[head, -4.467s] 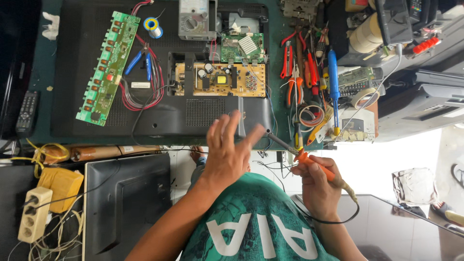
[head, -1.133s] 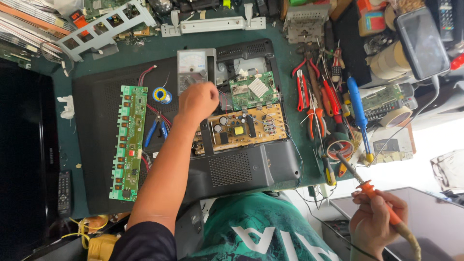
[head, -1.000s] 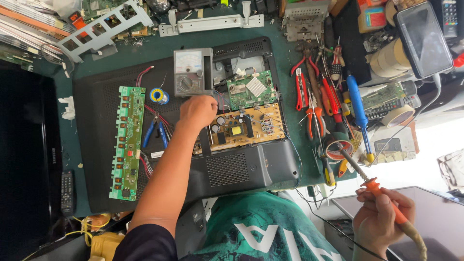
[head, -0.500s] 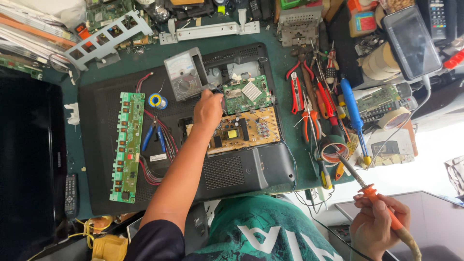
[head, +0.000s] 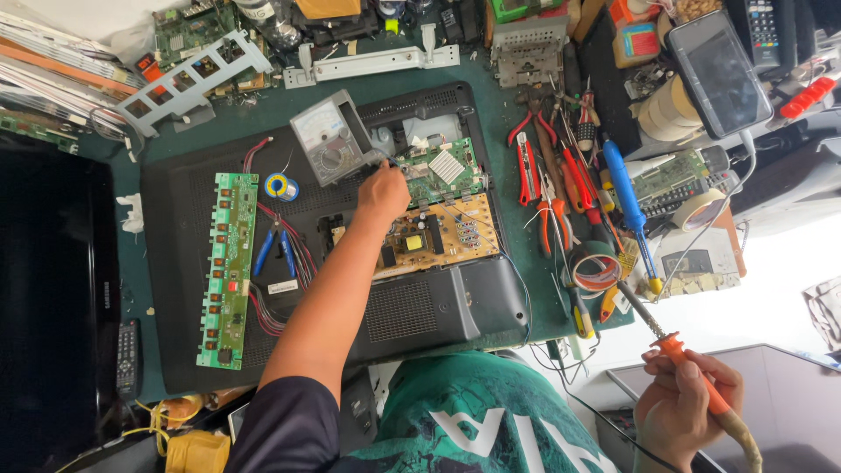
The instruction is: The person uses a soldering iron and solder wire to work on a circuit board inside an open electronic device. They apply solder to specific points on the board while holding the components steady with their other hand.
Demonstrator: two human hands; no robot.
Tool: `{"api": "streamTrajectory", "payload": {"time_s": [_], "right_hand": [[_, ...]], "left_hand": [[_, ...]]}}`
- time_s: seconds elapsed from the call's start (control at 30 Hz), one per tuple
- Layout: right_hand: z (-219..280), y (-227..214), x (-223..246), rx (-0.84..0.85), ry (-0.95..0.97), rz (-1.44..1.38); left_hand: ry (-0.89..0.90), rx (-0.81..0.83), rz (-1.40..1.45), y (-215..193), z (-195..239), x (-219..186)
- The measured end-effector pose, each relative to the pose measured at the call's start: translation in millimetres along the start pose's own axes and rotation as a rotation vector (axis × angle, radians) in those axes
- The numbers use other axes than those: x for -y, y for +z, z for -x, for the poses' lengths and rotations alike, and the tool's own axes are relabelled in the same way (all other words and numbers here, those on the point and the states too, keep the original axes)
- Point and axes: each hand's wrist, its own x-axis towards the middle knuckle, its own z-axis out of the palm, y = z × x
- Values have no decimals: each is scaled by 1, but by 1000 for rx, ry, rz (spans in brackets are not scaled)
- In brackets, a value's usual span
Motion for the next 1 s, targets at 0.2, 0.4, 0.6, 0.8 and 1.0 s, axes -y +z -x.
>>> {"api": "streamTrajectory", "payload": {"time_s": [0.2,0.4,0.6,0.8,1.0], "right_hand": [[2,-4,-1,-14,-48,2],[8,-6,-5,-32,-8,-25],[14,0,-2,-17,-43,-20],[17,3,-5,29,-78,-11],[27,16,2,19,-62,-4]], "left_hand": [[-49,22,100,-6,2,9],[69,-219,369,-8,16,33],[18,-78,527,-31,47,36],[84,-9,386,-34,55,45],[189,-274,228,6,16,46]]}}
